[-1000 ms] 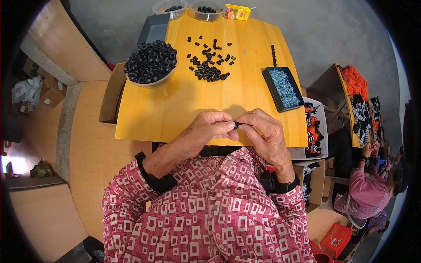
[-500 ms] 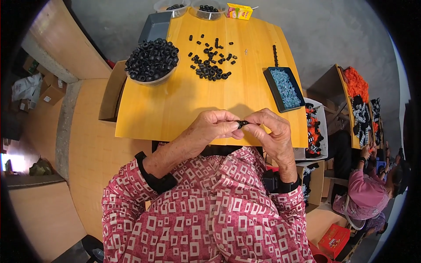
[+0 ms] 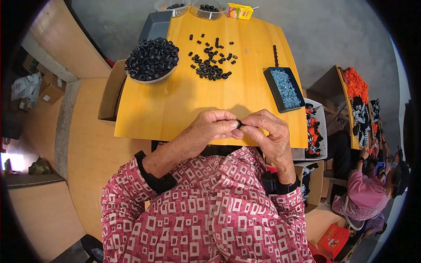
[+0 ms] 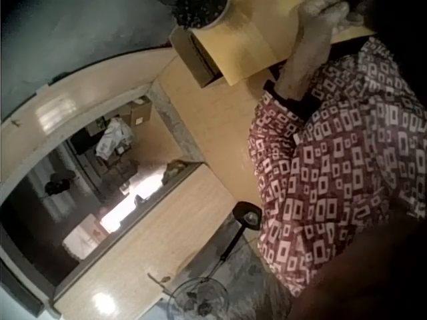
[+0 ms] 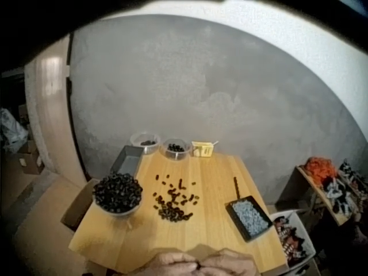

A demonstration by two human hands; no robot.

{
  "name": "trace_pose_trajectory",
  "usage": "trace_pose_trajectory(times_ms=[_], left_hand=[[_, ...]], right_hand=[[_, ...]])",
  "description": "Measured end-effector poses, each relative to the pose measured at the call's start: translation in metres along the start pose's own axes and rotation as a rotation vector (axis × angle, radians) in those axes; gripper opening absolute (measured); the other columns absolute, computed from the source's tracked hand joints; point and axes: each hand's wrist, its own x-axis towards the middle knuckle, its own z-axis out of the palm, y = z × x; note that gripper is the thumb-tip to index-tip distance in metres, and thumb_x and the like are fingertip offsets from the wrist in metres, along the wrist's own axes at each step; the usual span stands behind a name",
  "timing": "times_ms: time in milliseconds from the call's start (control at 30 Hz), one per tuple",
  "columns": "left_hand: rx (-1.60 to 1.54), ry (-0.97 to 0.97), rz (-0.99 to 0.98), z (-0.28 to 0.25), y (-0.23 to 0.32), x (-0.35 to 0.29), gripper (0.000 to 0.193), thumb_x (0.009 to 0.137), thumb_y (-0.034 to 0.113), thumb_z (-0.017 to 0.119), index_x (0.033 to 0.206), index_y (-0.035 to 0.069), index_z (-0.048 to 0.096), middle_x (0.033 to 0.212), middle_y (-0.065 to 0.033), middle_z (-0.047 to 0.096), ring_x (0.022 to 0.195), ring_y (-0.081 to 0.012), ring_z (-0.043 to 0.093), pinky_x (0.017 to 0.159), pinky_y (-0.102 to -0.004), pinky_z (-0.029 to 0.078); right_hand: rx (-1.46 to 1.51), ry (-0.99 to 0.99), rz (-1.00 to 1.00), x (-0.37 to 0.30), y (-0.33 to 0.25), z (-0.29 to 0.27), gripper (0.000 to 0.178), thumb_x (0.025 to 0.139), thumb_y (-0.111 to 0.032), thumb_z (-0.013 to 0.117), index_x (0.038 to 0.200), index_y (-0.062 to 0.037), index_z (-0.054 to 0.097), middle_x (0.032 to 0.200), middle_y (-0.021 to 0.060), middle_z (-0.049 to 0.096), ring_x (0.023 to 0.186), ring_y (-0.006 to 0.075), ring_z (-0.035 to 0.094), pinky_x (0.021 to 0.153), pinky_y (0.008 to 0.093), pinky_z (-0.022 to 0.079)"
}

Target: The person assembles small black plastic components by hand at a workstation.

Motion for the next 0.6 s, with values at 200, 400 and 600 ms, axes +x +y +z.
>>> trace_pose_trajectory(times_ms=[200, 400, 600], left_hand=[[0.0, 0.001, -0.004, -0.0013, -0.0001, 0.0003, 0.029, 0.098, 0.021, 0.058, 0.11, -0.005, 0.06, 0.104, -0.012, 0.066, 0.1, -0.0188, 0.066, 0.095, -0.0333, 0.051], [0.012, -0.002, 0.003, -0.0015, 0.0006, 0.0006, 0.029, 0.098, 0.021, 0.058, 0.11, -0.005, 0.06, 0.103, -0.0122, 0.066, 0.099, -0.0194, 0.066, 0.095, -0.0333, 0.052], [0.0, 0.006, -0.012, -0.0007, -0.0009, 0.0015, 0.028, 0.097, 0.02, 0.058, 0.11, -0.006, 0.06, 0.102, -0.0126, 0.066, 0.098, -0.0194, 0.067, 0.095, -0.0328, 0.052]], right_hand=[[-0.013, 0.043, -0.075, -0.0001, 0.0029, 0.0003, 0.014, 0.08, 0.004, 0.069, 0.094, 0.0008, 0.069, 0.088, 0.0093, 0.067, 0.081, 0.018, 0.065, 0.072, 0.0286, 0.052], [0.06, 0.024, 0.031, -0.0001, 0.0068, -0.0027, 0.013, 0.08, 0.002, 0.07, 0.093, 0.001, 0.069, 0.09, 0.0094, 0.067, 0.083, 0.0168, 0.064, 0.076, 0.0276, 0.051], [0.106, 0.04, 0.024, 0.0004, 0.008, -0.0044, 0.013, 0.08, 0.002, 0.071, 0.094, 0.0007, 0.071, 0.091, 0.0095, 0.069, 0.086, 0.0173, 0.065, 0.079, 0.0281, 0.051]])
